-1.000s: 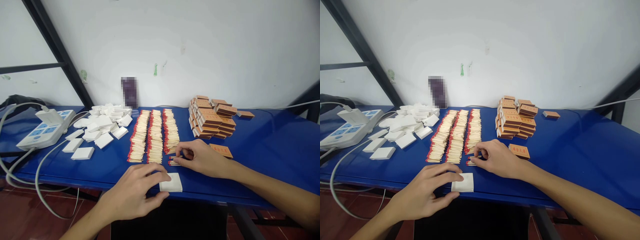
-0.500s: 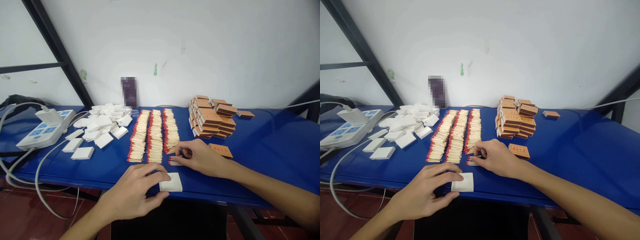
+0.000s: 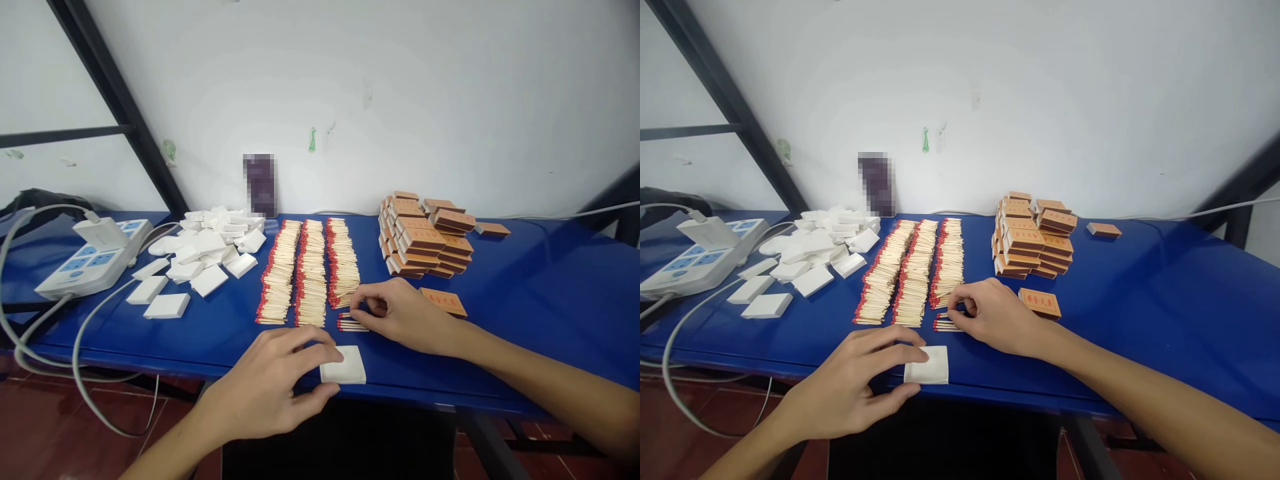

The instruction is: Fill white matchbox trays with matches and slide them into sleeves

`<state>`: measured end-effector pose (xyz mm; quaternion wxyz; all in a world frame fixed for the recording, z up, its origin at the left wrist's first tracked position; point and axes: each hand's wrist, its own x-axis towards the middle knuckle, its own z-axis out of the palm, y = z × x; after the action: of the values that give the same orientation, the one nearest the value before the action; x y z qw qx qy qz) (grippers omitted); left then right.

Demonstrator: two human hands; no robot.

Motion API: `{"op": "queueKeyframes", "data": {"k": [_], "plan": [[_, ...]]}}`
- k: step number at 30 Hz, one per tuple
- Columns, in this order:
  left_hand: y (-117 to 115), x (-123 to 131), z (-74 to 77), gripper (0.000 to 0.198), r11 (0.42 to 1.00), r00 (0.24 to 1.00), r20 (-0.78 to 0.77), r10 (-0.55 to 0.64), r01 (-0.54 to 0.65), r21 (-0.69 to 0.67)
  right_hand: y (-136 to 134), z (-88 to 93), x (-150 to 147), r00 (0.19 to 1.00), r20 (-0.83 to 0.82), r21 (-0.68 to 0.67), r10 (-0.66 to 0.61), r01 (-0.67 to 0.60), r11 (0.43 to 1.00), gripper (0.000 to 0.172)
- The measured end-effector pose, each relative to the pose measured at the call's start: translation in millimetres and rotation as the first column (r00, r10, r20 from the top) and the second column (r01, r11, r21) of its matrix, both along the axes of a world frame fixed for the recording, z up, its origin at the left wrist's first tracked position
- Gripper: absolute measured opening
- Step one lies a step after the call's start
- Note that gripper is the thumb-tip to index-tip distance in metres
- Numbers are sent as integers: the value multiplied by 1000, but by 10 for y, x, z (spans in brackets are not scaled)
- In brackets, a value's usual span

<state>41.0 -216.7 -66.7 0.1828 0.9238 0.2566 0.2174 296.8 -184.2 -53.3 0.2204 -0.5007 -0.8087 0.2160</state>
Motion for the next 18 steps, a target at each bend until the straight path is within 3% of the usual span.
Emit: {"op": "queueKeyframes", "data": {"k": [11, 18], "plan": [[8, 7, -2, 23, 1000, 1000, -6, 10, -10, 6, 0, 11, -9, 998, -68, -84, 7, -12, 996, 22], [10, 7, 2, 23, 1000, 1000, -7, 14, -14, 2, 40, -47, 35, 998, -66, 93, -16, 23, 995, 20]]}}
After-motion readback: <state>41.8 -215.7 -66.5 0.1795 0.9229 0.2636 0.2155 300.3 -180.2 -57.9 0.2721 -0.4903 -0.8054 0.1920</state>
